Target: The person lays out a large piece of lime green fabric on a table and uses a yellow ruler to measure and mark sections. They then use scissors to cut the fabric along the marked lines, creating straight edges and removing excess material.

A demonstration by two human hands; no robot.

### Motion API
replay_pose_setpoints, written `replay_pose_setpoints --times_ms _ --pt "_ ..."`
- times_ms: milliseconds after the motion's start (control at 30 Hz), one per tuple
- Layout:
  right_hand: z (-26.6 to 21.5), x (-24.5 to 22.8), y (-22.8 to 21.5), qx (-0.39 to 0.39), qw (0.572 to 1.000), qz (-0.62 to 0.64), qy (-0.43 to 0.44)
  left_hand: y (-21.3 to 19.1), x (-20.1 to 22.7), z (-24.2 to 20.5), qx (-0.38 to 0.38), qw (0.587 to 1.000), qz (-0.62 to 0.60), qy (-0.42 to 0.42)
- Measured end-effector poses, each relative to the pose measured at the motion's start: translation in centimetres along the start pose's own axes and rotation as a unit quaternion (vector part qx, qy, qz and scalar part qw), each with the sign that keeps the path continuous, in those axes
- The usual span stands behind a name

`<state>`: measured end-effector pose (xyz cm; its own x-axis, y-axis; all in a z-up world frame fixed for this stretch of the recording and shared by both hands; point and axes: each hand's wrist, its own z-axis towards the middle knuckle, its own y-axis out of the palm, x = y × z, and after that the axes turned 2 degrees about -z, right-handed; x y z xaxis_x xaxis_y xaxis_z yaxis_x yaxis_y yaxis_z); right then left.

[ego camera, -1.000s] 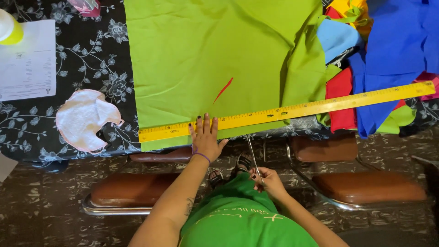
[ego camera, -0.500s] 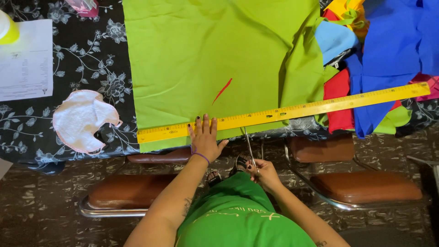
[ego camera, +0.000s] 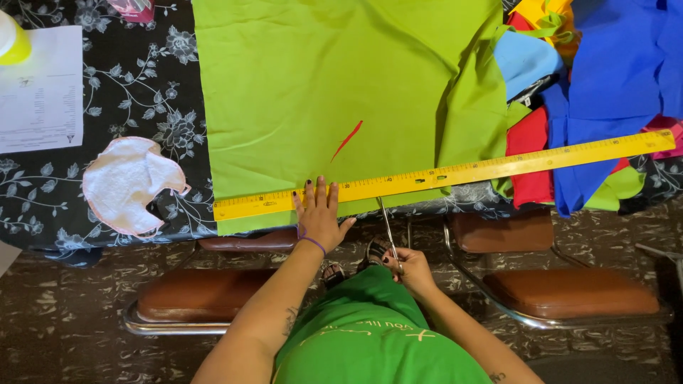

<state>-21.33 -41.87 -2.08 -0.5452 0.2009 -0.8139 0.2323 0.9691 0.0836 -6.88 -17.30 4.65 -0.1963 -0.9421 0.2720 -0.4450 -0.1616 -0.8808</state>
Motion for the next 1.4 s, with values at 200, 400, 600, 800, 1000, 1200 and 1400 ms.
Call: replay_pose_setpoints --times_ms 200,400,600,800,1000,1200,1400 --pt "-0.3 -0.3 0.5 0.009 1.000 -0.005 -0.006 0.0 -0.1 0.0 -0.001 1.000 -0.005 0.000" --pt "-0.5 -0.6 0.9 0.012 1.000 -0.014 -0.014 -0.5 0.2 -0.1 -0.005 1.000 -0.001 -0.002" --pt "-0.5 -0.1 0.5 0.010 1.000 -0.017 -0.014 -0.3 0.2 0.0 -0.007 1.000 0.004 -0.008" --pt "-0.2 1.2 0.0 0.008 1.000 -0.014 -0.012 -0.2 0.2 0.0 -0.004 1.000 -0.006 -0.012" --pt "0.2 1.0 0.2 0.005 1.000 -0.011 -0.016 -0.4 0.2 0.0 -0.006 1.000 0.000 -0.008" --pt "0.4 1.1 0.2 0.001 1.000 -0.014 -0.016 -0.5 0.2 0.0 -0.005 1.000 -0.003 -0.008" --pt "-0.2 1.2 -0.9 -0.023 0.999 -0.036 -0.026 -1.2 0.1 -0.4 -0.001 1.000 -0.020 0.002"
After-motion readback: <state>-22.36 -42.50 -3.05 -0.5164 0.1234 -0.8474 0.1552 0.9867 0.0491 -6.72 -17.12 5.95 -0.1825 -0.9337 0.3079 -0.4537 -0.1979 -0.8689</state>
